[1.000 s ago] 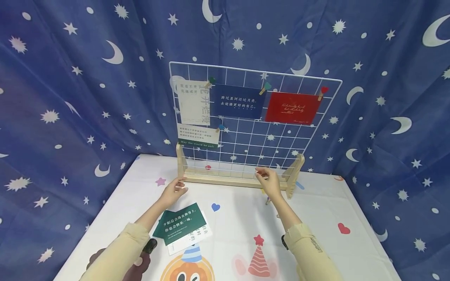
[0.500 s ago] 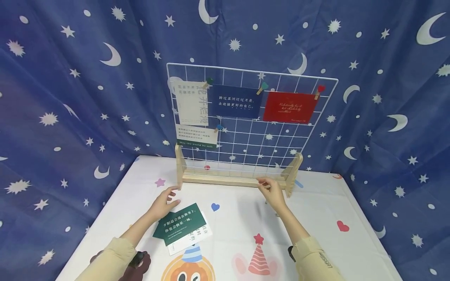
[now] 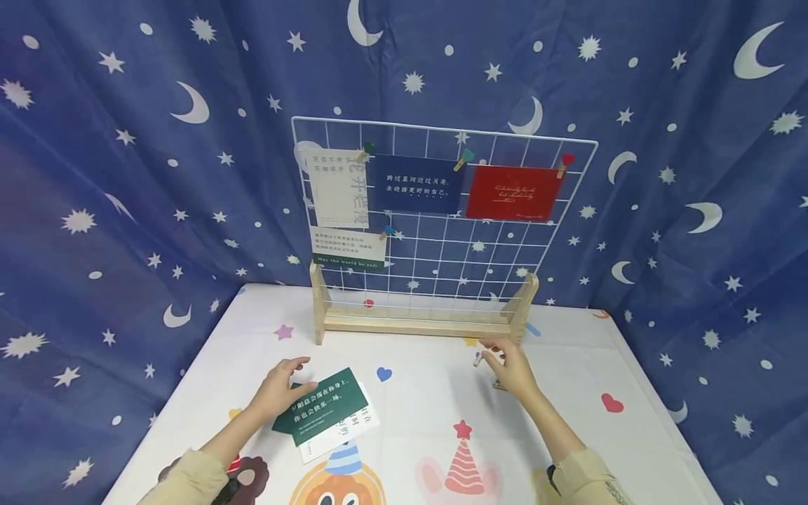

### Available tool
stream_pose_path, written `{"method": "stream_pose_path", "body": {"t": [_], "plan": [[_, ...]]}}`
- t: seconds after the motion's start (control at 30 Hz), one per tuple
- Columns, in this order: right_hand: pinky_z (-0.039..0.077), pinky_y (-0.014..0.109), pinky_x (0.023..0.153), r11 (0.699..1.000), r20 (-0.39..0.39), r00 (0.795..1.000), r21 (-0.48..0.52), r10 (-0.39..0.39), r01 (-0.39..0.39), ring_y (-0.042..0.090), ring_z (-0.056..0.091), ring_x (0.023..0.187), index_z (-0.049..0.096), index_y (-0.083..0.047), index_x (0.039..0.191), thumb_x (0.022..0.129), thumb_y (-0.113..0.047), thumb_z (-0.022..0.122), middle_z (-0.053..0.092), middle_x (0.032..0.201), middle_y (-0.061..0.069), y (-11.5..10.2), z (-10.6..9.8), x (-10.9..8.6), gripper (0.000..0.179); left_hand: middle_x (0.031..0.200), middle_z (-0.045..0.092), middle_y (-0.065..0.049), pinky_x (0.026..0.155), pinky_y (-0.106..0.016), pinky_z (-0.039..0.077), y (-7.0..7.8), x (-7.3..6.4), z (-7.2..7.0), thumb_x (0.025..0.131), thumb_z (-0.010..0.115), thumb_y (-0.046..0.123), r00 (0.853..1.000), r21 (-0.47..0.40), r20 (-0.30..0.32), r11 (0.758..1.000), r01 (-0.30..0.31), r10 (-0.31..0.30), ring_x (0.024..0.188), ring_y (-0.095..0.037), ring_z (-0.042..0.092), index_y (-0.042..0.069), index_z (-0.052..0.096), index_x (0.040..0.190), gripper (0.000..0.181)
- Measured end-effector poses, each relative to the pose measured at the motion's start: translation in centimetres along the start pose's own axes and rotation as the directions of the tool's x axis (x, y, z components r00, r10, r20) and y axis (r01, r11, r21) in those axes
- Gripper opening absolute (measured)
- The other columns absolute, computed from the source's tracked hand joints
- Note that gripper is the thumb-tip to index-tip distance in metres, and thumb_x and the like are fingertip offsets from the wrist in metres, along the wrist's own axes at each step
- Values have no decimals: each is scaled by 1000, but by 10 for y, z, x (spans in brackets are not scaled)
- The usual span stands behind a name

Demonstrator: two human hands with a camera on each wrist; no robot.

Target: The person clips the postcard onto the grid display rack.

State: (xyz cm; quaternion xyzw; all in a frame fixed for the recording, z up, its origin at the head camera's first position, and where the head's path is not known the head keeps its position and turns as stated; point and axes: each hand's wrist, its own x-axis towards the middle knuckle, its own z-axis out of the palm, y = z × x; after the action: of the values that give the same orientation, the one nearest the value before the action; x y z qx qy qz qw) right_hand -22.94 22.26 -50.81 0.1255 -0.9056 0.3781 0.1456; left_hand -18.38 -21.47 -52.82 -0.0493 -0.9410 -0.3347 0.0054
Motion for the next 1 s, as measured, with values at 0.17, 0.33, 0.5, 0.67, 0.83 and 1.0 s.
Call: {"method": "stream_pose_path", "body": {"t": [0.17,0.33,0.5,0.67,0.83,1.0], "plan": [[51,46,74,999,32,999,-36,7,-6,33,60,92,66,-1,107,84,-1,64,67,105,17,11,-7,-13,23,124,53,-26,90,-60,47,-4,-6,1,75,78,34,997,89,75,996,12,-19,113,-44,50,0,46,134,76],[51,47,75,998,44,999,-58,22,-19,33,60,94,65,-1,109,85,-1,64,66,108,18,20,-19,-20,24,128,50,-28,91,-62,46,-5,-8,3,70,81,38,996,121,85,993,2,-12,116,-46,48,0,46,135,83],[52,49,75,997,27,999,-74,34,-32,34,60,93,64,1,110,86,-2,63,65,110,20,27,-27,-29,24,131,47,-28,90,-67,43,-6,-12,4,65,83,42,996,154,91,988,-30,16,118,-49,45,1,44,137,91],[51,46,75,992,18,998,-106,66,-64,33,60,94,64,0,111,86,-3,64,64,111,20,34,-30,-34,25,140,36,-33,91,-75,35,-9,-15,7,60,83,50,986,203,161,977,-65,33,126,-57,34,-4,36,140,108],[51,47,76,991,38,997,-118,72,-67,35,59,95,62,2,113,84,-3,65,64,112,21,43,-33,-38,29,143,29,-38,94,-78,28,-14,-20,10,56,85,51,980,234,201,971,-52,4,129,-62,24,-6,35,139,112],[50,52,81,986,73,993,-139,98,-87,38,58,98,60,3,117,84,-4,65,62,113,22,51,-37,-42,33,141,32,-38,97,-76,26,-20,-24,17,51,88,45,985,235,174,972,-32,-10,129,-59,27,-3,43,134,105]]}}
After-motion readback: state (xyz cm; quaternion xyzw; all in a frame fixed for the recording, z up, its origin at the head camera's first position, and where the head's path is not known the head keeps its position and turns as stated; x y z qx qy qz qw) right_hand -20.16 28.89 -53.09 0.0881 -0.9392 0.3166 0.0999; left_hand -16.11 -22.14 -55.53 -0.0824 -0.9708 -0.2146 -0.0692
